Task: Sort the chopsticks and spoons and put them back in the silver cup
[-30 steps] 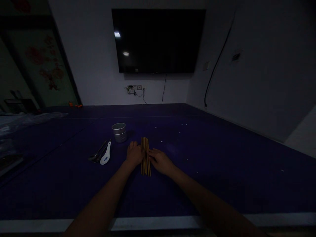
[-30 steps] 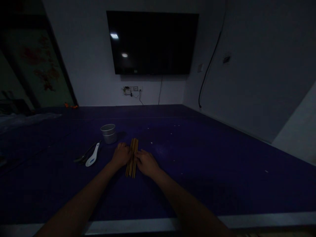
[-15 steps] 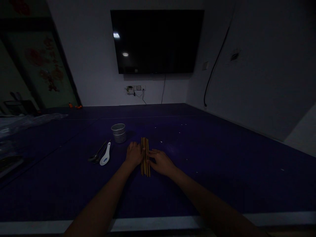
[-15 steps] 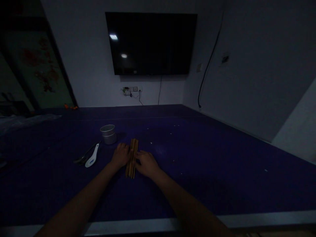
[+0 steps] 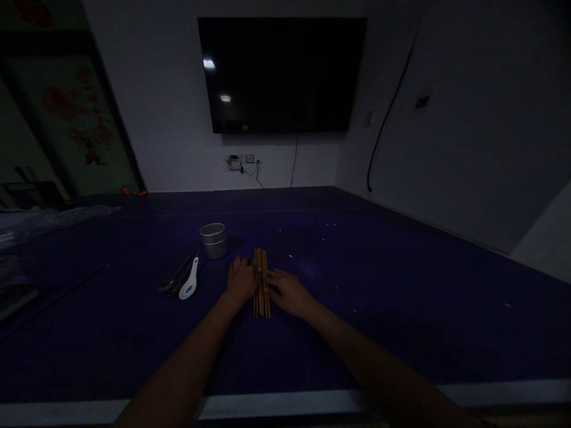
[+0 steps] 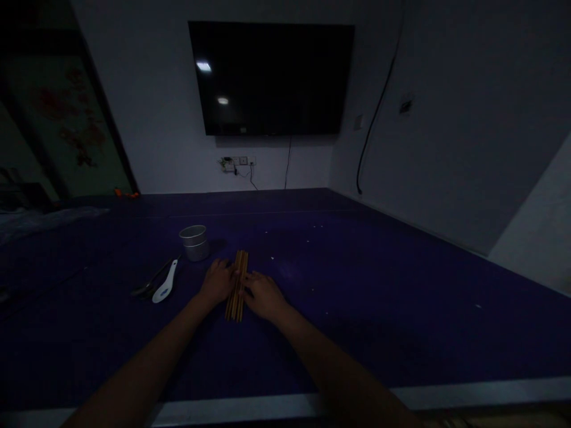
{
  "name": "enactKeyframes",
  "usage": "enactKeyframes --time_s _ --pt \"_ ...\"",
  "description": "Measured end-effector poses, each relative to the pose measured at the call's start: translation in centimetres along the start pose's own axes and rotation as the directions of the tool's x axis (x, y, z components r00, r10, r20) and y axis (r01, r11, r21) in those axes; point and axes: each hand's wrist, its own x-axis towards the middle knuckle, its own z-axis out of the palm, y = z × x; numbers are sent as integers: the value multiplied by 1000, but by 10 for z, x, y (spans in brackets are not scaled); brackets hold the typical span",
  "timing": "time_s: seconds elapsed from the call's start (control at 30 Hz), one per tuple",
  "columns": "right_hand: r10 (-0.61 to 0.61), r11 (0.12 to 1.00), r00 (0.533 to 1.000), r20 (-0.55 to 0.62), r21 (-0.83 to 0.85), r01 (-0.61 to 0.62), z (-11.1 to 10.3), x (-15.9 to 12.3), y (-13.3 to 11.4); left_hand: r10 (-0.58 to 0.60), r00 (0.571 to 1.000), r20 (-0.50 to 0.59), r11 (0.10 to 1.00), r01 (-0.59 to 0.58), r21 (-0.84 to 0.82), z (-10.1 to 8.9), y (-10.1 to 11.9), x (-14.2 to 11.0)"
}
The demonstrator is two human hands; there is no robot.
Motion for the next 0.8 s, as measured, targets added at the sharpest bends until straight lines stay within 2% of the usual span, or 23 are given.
enactKeyframes --time_s 0.2,0.5,0.8 --pt "36 999 999 7 -10 -36 3 0 2 -27 999 39 999 26 20 -3 2 -2" --pt "1 1000 1000 -5 8 -1 0 0 0 -22 1000 1 999 22 37 1 1 -2" --pt "-5 1000 1000 -7 7 5 -1 0 0 -28 998 50 1000 29 -10 3 0 1"
